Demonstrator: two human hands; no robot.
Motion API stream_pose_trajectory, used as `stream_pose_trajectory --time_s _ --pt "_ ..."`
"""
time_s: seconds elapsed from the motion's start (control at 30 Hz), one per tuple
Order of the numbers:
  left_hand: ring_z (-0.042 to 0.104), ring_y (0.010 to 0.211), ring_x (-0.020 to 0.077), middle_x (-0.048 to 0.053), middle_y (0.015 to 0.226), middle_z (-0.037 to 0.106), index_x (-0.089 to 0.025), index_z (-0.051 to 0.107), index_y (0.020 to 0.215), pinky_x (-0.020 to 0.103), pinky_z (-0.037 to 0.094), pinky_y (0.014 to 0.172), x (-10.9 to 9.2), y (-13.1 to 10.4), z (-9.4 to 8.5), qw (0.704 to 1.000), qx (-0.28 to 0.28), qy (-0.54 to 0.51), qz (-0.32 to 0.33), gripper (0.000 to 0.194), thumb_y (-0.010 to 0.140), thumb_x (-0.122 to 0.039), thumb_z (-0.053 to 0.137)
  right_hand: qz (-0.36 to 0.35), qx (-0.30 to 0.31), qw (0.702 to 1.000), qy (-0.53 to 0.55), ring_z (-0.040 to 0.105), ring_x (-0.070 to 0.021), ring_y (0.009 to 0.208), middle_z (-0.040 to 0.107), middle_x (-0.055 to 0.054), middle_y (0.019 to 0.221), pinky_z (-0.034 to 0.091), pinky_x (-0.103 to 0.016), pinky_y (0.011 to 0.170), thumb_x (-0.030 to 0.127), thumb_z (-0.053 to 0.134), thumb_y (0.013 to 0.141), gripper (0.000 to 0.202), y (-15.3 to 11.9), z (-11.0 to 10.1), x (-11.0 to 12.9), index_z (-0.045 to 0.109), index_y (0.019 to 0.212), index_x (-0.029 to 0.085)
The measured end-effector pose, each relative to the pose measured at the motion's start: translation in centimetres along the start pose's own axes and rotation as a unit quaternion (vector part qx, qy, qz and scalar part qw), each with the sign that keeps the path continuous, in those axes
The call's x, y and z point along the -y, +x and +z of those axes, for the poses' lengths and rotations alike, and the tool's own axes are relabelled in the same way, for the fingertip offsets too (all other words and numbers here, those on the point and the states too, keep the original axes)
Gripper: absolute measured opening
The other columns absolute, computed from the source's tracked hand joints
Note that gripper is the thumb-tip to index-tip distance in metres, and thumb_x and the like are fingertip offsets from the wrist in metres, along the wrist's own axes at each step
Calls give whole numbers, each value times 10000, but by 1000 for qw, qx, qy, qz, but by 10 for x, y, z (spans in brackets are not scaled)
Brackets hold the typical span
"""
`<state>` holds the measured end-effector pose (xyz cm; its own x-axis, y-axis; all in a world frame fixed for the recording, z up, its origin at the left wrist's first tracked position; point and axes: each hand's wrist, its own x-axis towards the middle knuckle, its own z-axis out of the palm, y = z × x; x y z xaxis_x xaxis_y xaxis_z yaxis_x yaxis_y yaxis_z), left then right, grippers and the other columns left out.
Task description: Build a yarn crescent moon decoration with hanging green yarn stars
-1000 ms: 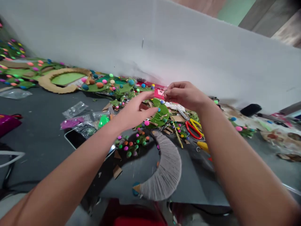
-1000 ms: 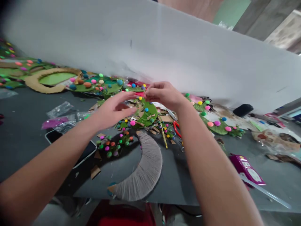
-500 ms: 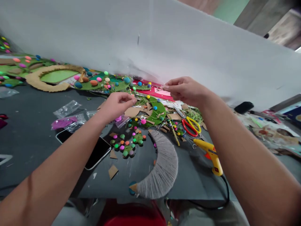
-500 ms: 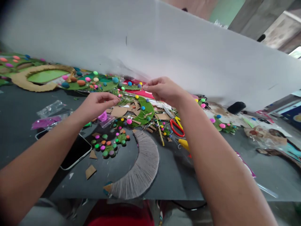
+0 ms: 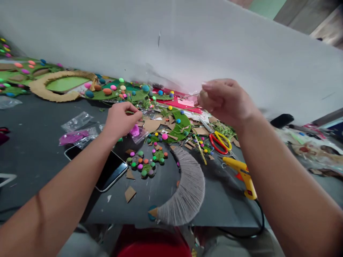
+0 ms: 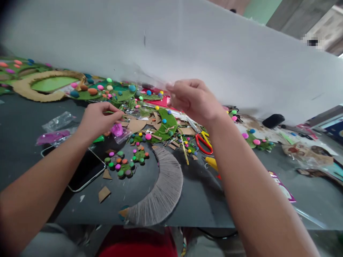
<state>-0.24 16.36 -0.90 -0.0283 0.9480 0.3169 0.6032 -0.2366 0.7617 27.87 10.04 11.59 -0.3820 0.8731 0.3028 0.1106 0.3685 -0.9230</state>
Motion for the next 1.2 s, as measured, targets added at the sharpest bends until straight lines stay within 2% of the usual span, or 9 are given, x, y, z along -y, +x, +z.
stream_pose_trajectory --time_s 0.1,0.2,0.3,0.37,0.53,0.8,1.0,1.13,1.2 --pt "713 767 258 46 742 745 -213 694 713 353 531 742 1 0 -1 1000 -1 6 -6 115 726 -327 695 36 -22 998 35 207 -85 485 208 71 514 292 -284 516 404 622 930 475 0 -13 0 403 554 215" --pt "712 730 263 47 691 728 -201 710 717 389 541 787 5 3 -5 1000 -10 -10 -21 117 741 -315 698 107 -15 986 -126 213 -85 488 271 70 505 186 -291 478 450 732 845 298 -2 -31 1 639 690 214" --pt "708 705 248 54 708 724 -170 721 757 409 555 786 13 10 -10 997 -34 -51 -42 112 747 -281 710 212 26 900 -380 279 -96 518 397 31 530 198 -314 498 549 772 790 348 -5 -43 0 723 719 212" --pt "701 710 219 58 746 728 -140 725 817 409 570 778 19 15 -12 993 -51 -94 -58 128 766 -257 711 257 43 855 -449 305 -107 530 432 13 546 213 -323 516 624 749 781 423 -7 -49 -5 710 678 215" --pt "680 738 148 -2 744 706 -112 705 864 413 598 839 22 19 -16 973 -46 -205 -92 113 802 -207 718 281 -22 833 -476 349 -133 552 477 -11 553 258 -337 557 761 653 787 564 -7 -66 -28 654 644 215" --pt "639 744 92 -43 765 681 -122 658 836 399 568 888 26 26 -24 938 -101 -309 -120 28 819 -135 677 326 -159 797 -483 205 -121 584 210 52 527 179 -375 609 791 556 843 662 -30 -96 -35 332 534 250" --pt "645 838 95 -40 829 701 -130 621 862 346 556 889 23 25 -24 914 -79 -376 -133 89 809 -155 689 319 -210 811 -444 248 -113 583 310 41 540 198 -382 619 644 711 814 523 -31 -96 -38 526 601 203" --pt "656 936 117 -19 996 745 -141 604 919 312 545 861 19 23 -25 911 -61 -384 -140 172 810 -211 716 294 -334 785 -431 291 -106 573 337 33 547 264 -375 600 528 726 850 452 -29 -107 -47 548 611 188" --pt "654 965 128 -12 1044 749 -148 618 940 298 533 836 18 22 -25 916 -58 -372 -139 190 822 -247 729 286 -391 776 -404 405 -114 606 483 -11 630 363 -341 606 470 708 886 374 -29 -119 -52 597 695 168"
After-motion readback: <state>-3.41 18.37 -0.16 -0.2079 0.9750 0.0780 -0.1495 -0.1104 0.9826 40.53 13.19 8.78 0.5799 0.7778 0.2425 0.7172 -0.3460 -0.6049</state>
